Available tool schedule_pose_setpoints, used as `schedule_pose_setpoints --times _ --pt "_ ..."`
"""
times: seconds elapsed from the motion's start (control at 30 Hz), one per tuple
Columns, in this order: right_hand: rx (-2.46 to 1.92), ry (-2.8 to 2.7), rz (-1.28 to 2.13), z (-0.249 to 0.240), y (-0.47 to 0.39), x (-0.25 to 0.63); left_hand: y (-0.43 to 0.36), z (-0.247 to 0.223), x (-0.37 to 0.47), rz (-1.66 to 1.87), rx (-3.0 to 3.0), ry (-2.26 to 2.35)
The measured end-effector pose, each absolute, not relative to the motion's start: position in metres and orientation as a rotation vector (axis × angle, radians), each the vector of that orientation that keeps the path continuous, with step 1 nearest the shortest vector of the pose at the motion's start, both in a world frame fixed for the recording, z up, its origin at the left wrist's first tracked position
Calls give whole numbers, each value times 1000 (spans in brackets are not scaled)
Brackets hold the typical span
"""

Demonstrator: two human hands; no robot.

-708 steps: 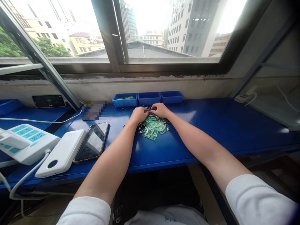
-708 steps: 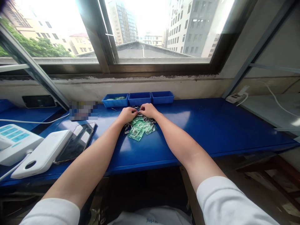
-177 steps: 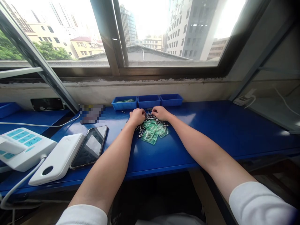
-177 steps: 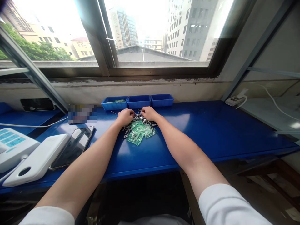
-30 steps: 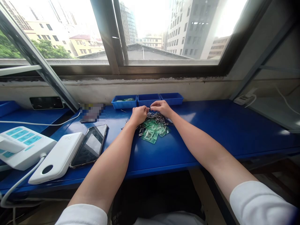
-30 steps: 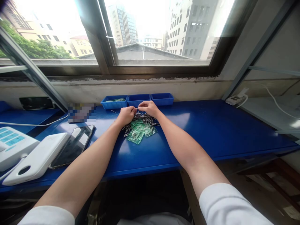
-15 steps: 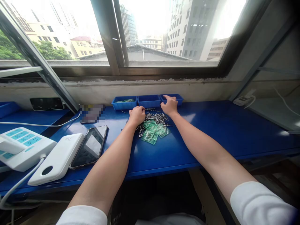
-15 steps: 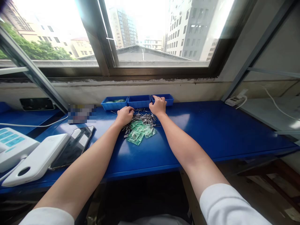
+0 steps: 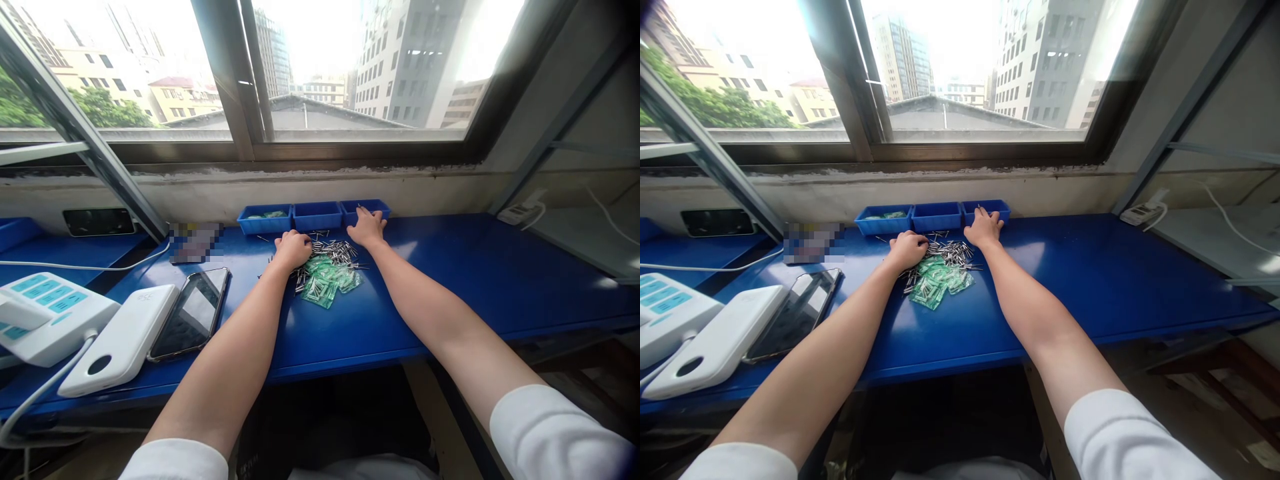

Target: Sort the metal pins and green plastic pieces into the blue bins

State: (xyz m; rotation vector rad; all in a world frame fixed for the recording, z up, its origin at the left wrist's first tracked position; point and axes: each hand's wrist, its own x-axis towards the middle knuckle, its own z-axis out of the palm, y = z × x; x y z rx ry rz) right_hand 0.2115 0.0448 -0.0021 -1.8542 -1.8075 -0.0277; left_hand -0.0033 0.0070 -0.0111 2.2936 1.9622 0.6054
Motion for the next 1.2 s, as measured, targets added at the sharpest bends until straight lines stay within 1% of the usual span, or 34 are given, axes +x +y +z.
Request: schedule_pose_setpoints --times 0.2,0.37,0.53,0.63,0.8,0.93,1.07,1.2 --pt "-1907 -1850 -34 -3 48 213 3 -5 -2 591 2251 1967" --pt "-1885 -1828 -16 -6 50 213 4 -2 -1 501 2229 1994" --pt "-1575 -1830 -152 -5 45 202 7 -2 -1 439 2212 2009" --pt "-1358 -1917 -177 -2 38 192 9 -3 -1 433 2210 2015" --pt "-1100 -2176 -55 -4 30 176 9 -3 -1 418 2193 2009" --pt "-1009 -2363 101 -11 33 170 8 -2 -1 409 2204 1991" --pt "-1024 -2378 173 -16 37 168 8 -4 -1 431 2232 1969" --pt "-994 -2337 232 -13 36 167 8 -5 -1 531 2261 1929"
